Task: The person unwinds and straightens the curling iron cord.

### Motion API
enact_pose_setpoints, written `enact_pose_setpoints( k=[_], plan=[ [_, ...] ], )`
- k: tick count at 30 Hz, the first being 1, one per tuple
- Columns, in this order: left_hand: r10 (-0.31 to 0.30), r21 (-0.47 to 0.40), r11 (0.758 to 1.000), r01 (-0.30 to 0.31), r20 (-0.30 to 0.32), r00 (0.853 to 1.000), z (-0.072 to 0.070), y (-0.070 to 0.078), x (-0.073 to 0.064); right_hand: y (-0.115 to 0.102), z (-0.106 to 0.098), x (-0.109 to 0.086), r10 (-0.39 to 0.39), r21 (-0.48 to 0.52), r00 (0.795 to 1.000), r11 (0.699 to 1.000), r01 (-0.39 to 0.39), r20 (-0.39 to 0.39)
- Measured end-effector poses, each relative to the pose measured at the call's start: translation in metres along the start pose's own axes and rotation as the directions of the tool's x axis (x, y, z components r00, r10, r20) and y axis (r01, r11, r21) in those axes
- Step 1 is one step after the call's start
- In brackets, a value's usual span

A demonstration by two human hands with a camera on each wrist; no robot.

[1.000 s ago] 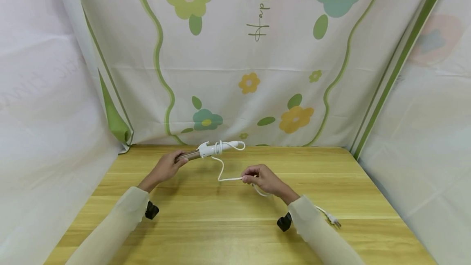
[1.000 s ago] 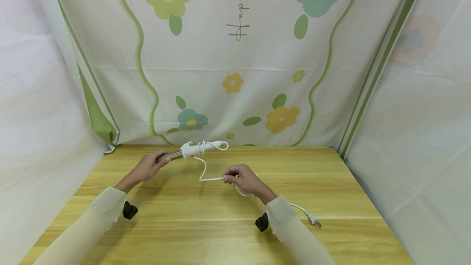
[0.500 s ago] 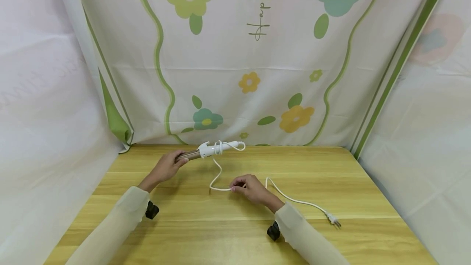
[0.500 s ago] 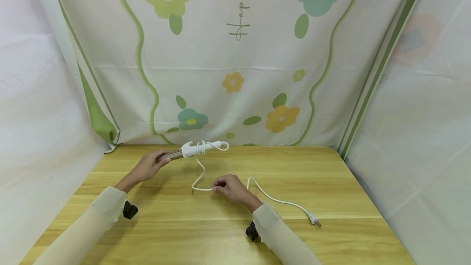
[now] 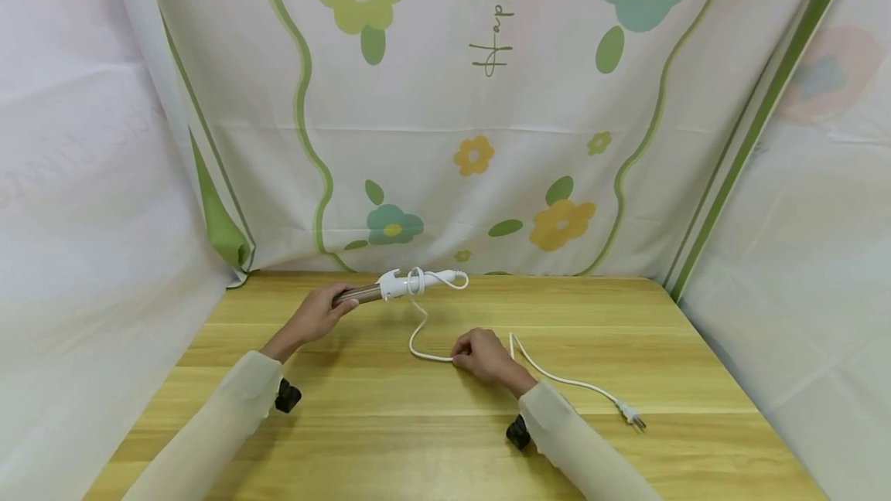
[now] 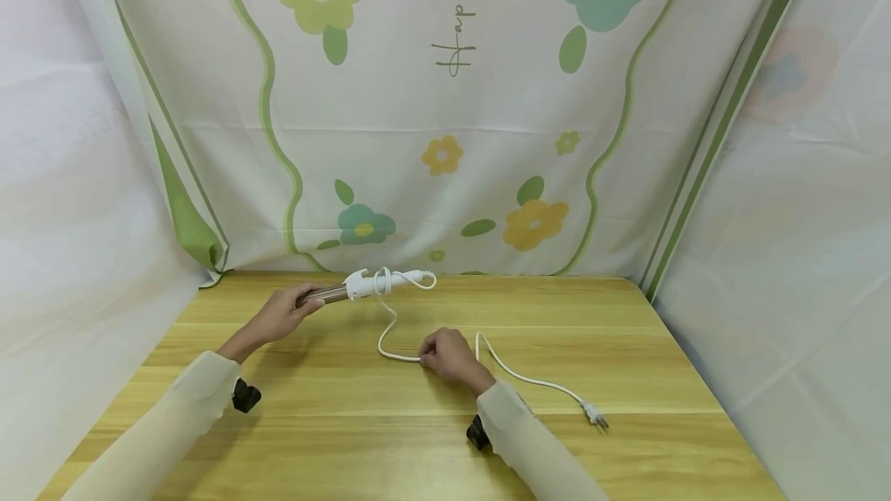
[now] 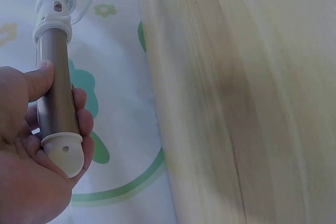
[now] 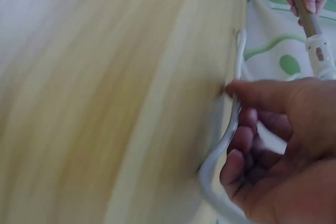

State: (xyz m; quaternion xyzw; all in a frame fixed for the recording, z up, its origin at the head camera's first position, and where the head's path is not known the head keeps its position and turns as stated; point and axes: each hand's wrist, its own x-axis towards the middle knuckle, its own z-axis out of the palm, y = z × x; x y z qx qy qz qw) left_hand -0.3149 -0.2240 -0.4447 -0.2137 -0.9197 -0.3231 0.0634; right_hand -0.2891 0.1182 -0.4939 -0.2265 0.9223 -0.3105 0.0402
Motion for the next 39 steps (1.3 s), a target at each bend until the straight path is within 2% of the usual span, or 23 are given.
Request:
enact_pose_setpoints(
  k=[3,6,10,15,18,22,27,34,39],
  plan=[
    [-0.004,-0.005,1.0,0.004,0.017,1.0,-0.001,0.002,0.0,-0.007,0.001,0.003,0.063,0.084,0.997,0.995,-0.06,-0.033],
    [-0.002,-0.009,1.0,0.002,0.031,1.0,-0.002,0.002,0.0,-0.016,0.004,0.009,0.106,0.215,0.991,0.973,-0.085,-0.088],
    [0.007,-0.021,1.0,-0.006,0.041,0.999,-0.002,0.001,0.0,-0.025,0.01,0.018,0.096,0.361,0.986,0.932,-0.04,-0.137],
    [0.031,-0.042,0.999,-0.029,0.05,0.998,-0.002,-0.001,0.0,-0.031,0.018,0.032,0.08,0.452,0.989,0.892,-0.016,-0.124],
    [0.028,-0.056,0.998,-0.025,0.062,0.998,-0.001,-0.002,0.001,-0.033,0.02,0.038,0.052,0.464,0.99,0.886,0.016,-0.133],
    [0.017,-0.058,0.998,-0.013,0.073,0.997,-0.001,-0.001,0.001,-0.033,0.017,0.044,0.042,0.425,0.984,0.904,0.035,-0.17],
    [0.025,-0.055,0.998,-0.021,0.07,0.997,-0.001,0.001,0.001,-0.026,0.013,0.045,0.095,0.406,0.975,0.914,-0.006,-0.199],
    [0.037,-0.064,0.997,-0.032,0.069,0.997,-0.001,0.001,0.001,-0.021,0.01,0.042,0.143,0.441,0.976,0.896,-0.057,-0.165],
    [0.043,-0.083,0.996,-0.036,0.08,0.996,-0.001,0.0,0.001,-0.019,0.005,0.042,0.184,0.448,0.966,0.89,-0.084,-0.184]
  ],
)
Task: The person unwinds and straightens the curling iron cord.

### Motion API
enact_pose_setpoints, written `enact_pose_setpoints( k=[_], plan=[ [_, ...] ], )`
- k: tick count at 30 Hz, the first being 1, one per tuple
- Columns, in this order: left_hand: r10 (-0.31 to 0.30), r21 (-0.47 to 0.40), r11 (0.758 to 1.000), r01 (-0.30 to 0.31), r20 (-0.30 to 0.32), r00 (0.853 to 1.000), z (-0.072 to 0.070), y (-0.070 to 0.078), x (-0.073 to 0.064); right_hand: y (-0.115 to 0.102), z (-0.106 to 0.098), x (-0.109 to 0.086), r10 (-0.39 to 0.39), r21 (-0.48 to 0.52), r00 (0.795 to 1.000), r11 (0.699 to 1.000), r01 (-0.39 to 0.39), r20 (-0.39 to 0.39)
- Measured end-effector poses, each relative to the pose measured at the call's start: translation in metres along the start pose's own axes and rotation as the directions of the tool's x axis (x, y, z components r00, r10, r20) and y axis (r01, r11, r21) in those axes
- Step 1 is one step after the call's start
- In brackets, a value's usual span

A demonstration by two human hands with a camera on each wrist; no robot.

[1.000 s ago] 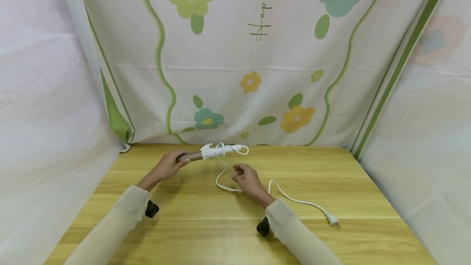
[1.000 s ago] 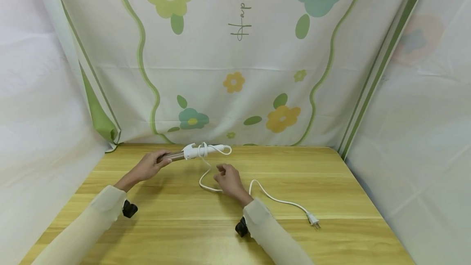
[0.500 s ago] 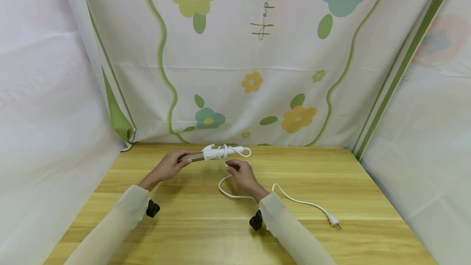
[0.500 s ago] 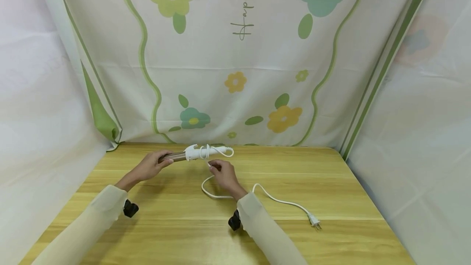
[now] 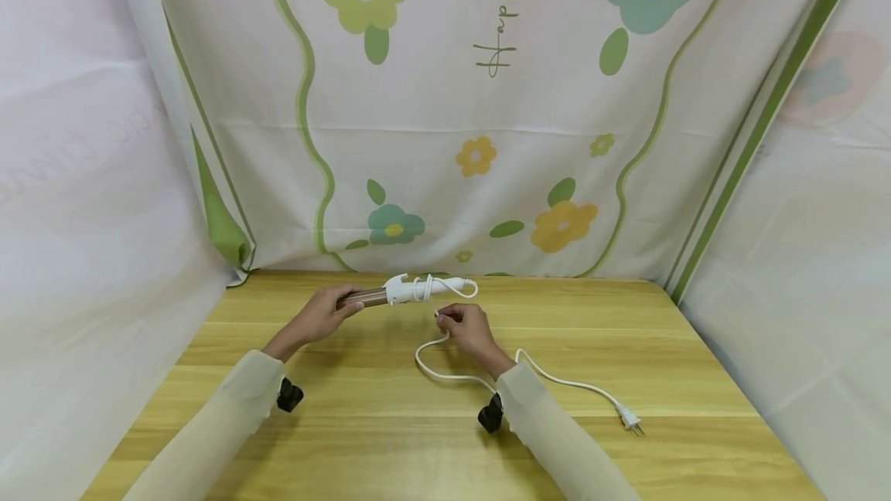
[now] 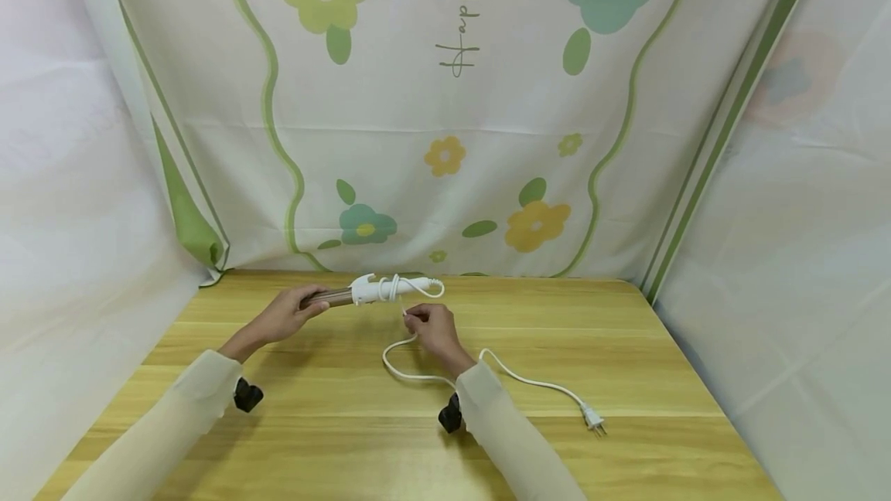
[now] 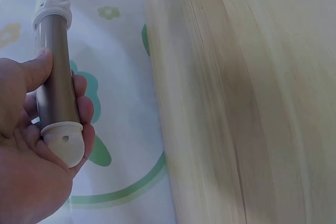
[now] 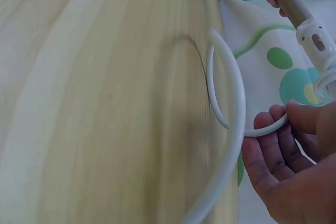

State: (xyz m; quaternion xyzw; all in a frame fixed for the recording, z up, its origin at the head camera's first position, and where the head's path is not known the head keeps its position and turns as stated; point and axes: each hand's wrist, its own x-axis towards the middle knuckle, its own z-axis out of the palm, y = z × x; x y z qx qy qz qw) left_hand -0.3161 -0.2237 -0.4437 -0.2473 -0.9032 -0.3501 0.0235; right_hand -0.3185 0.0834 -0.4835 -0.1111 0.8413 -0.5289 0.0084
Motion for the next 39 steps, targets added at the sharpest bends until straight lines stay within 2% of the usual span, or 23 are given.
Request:
enact_pose_setpoints(
  k=[6,11,15,21,25,31,39],
  plan=[
    [-0.008,-0.03,1.0,0.008,0.024,1.0,-0.003,-0.004,-0.003,-0.003,-0.013,0.005,0.036,0.03,0.992,0.999,-0.032,-0.117],
    [-0.004,-0.016,1.0,0.004,0.055,0.998,-0.004,-0.007,-0.006,-0.006,-0.027,0.009,0.043,0.042,0.979,0.998,-0.036,-0.202],
    [-0.004,-0.011,1.0,0.005,0.061,0.998,-0.005,-0.007,-0.007,-0.008,-0.038,0.01,0.022,0.063,0.975,0.998,-0.008,-0.222],
    [-0.017,0.002,1.0,0.017,0.059,0.998,-0.007,-0.008,-0.009,-0.011,-0.055,0.01,-0.045,0.037,0.974,0.998,0.054,-0.221],
    [-0.039,0.014,0.999,0.038,0.055,0.998,-0.007,-0.01,-0.009,-0.017,-0.068,0.007,-0.102,-0.005,0.979,0.995,0.103,-0.175],
    [-0.034,0.041,0.999,0.033,0.02,0.999,-0.008,-0.011,-0.01,-0.023,-0.086,0.002,-0.162,-0.13,0.986,0.979,0.157,-0.028],
    [-0.04,0.031,0.999,0.04,-0.003,0.999,-0.011,-0.008,-0.009,-0.026,-0.098,-0.002,-0.151,-0.258,0.973,0.946,0.193,0.174]
  ],
)
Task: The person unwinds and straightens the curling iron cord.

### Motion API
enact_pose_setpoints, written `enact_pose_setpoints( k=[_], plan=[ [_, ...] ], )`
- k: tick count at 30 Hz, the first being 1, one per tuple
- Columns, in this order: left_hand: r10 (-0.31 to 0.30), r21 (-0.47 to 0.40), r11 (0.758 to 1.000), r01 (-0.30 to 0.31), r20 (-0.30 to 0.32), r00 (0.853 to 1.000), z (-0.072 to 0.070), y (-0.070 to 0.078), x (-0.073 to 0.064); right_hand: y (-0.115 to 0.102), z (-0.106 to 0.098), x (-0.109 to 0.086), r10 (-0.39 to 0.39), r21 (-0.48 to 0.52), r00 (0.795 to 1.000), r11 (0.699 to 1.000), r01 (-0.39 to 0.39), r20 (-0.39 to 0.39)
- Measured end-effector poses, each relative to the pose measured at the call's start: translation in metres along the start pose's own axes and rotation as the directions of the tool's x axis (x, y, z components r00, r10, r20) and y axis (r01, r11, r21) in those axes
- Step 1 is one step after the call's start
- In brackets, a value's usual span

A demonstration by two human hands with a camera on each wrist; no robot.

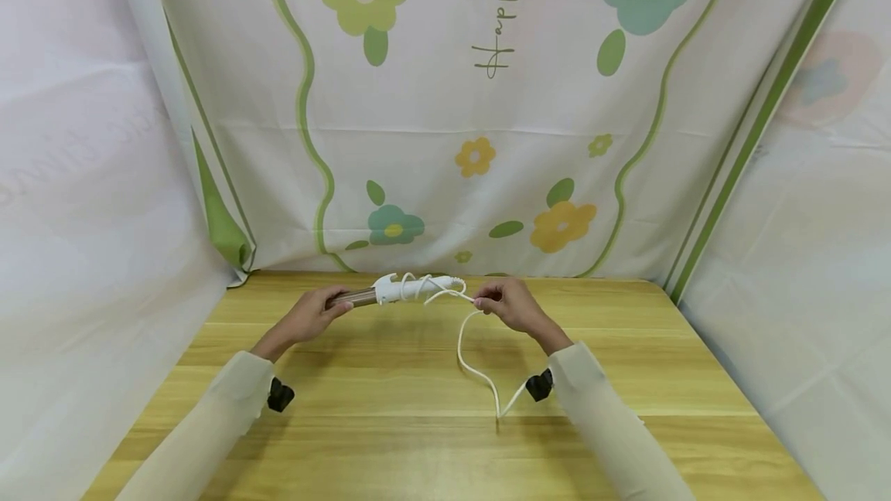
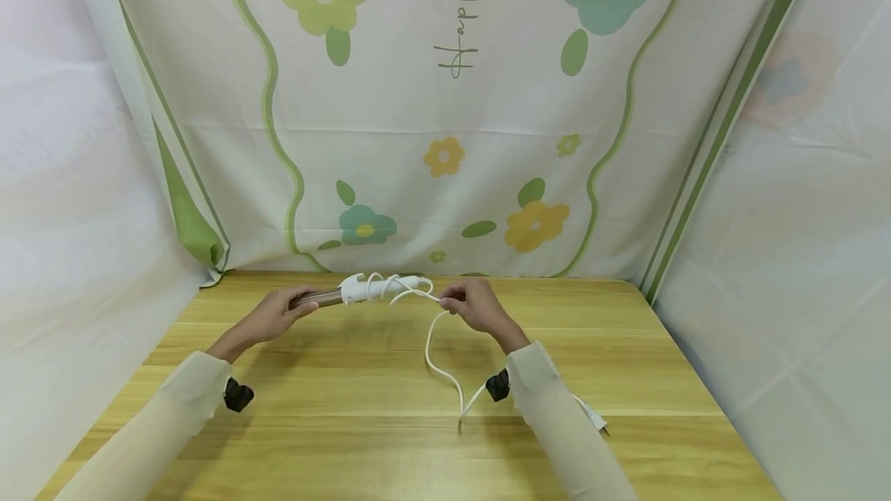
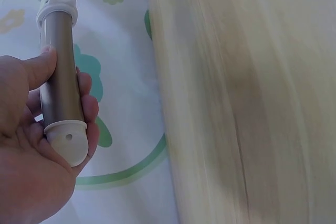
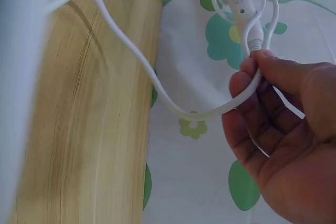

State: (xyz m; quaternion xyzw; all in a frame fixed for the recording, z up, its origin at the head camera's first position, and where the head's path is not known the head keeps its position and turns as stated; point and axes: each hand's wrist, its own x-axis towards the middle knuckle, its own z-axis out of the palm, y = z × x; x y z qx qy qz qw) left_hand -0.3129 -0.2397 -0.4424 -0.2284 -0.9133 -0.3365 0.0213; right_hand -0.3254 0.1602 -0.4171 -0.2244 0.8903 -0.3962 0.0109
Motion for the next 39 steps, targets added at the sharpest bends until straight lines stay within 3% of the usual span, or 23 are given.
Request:
enact_pose_setpoints(
  k=[5,11,19,27,33,39],
  plan=[
    [-0.001,-0.016,1.0,0.002,0.019,1.0,-0.002,0.002,0.001,0.006,-0.001,-0.004,0.006,-0.039,0.996,0.999,-0.003,0.085],
    [-0.004,-0.029,1.0,0.005,0.041,0.999,-0.003,0.003,0.0,0.015,0.0,-0.006,0.047,-0.071,0.994,0.997,-0.04,0.096],
    [0.028,-0.086,0.996,-0.021,0.087,0.996,-0.002,0.005,0.002,0.021,-0.001,-0.004,0.126,-0.135,0.992,0.983,-0.124,0.007],
    [0.076,-0.093,0.993,-0.066,0.107,0.991,-0.001,0.003,0.002,0.021,-0.007,-0.004,0.147,-0.093,0.985,0.983,-0.155,-0.089],
    [0.068,-0.097,0.994,-0.055,0.138,0.988,-0.001,0.002,0.002,0.019,-0.015,-0.004,0.155,-0.019,0.971,0.987,-0.161,-0.182],
    [0.077,-0.094,0.994,-0.063,0.162,0.984,0.0,-0.001,0.001,0.018,-0.022,-0.005,0.151,0.033,0.962,0.988,-0.148,-0.226]
  ],
)
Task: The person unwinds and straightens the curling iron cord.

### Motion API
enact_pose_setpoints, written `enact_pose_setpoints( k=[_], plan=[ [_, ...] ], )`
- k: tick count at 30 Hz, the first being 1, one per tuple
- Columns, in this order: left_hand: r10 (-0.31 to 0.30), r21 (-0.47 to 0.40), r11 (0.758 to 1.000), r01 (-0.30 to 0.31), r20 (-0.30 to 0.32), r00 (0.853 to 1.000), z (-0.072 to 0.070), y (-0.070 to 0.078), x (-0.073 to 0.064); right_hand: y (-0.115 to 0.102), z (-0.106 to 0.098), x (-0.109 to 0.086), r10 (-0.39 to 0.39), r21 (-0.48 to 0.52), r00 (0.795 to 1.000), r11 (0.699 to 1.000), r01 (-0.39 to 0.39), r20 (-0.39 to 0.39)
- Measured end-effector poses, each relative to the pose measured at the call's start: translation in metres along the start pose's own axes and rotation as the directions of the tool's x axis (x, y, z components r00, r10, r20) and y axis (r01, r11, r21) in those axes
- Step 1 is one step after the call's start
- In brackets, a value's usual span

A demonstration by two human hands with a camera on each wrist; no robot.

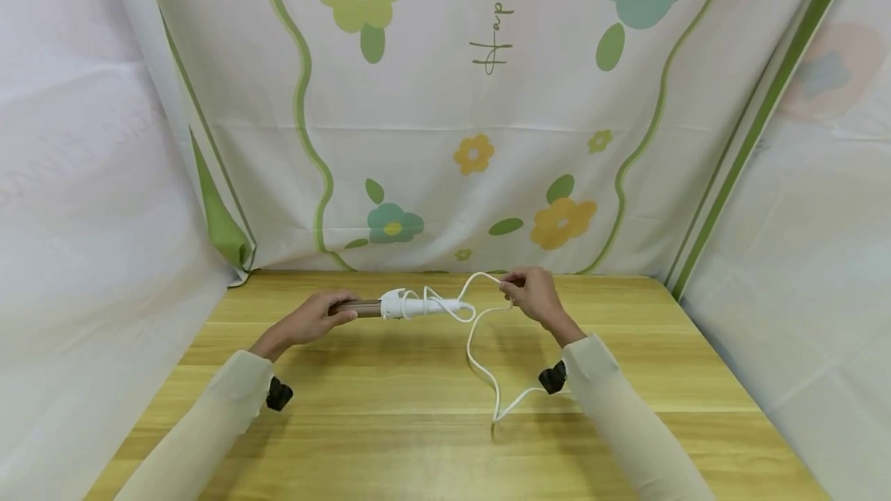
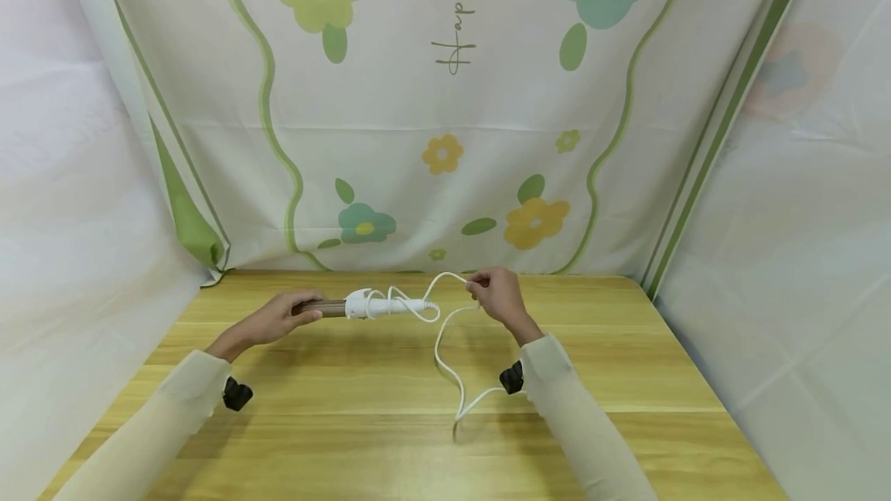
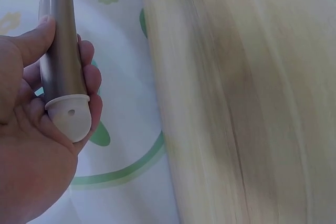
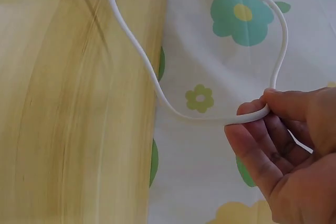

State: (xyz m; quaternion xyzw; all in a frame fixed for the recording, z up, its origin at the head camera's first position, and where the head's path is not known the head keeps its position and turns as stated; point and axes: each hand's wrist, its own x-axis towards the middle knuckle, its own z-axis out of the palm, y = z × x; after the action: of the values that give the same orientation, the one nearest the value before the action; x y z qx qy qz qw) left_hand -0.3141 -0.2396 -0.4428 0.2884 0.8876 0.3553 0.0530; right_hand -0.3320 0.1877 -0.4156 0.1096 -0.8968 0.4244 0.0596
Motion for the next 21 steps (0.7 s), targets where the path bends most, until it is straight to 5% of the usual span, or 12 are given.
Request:
enact_pose_setpoints(
  k=[12,21],
  plan=[
    [-0.003,0.033,0.999,0.003,0.002,1.0,0.002,-0.003,0.0,-0.01,-0.016,-0.001,0.006,0.13,0.999,0.991,-0.012,0.043],
    [-0.037,0.107,0.993,0.048,-0.097,0.995,0.002,0.0,0.0,-0.01,-0.032,-0.006,-0.068,0.171,0.976,0.985,0.032,0.207]
  ],
)
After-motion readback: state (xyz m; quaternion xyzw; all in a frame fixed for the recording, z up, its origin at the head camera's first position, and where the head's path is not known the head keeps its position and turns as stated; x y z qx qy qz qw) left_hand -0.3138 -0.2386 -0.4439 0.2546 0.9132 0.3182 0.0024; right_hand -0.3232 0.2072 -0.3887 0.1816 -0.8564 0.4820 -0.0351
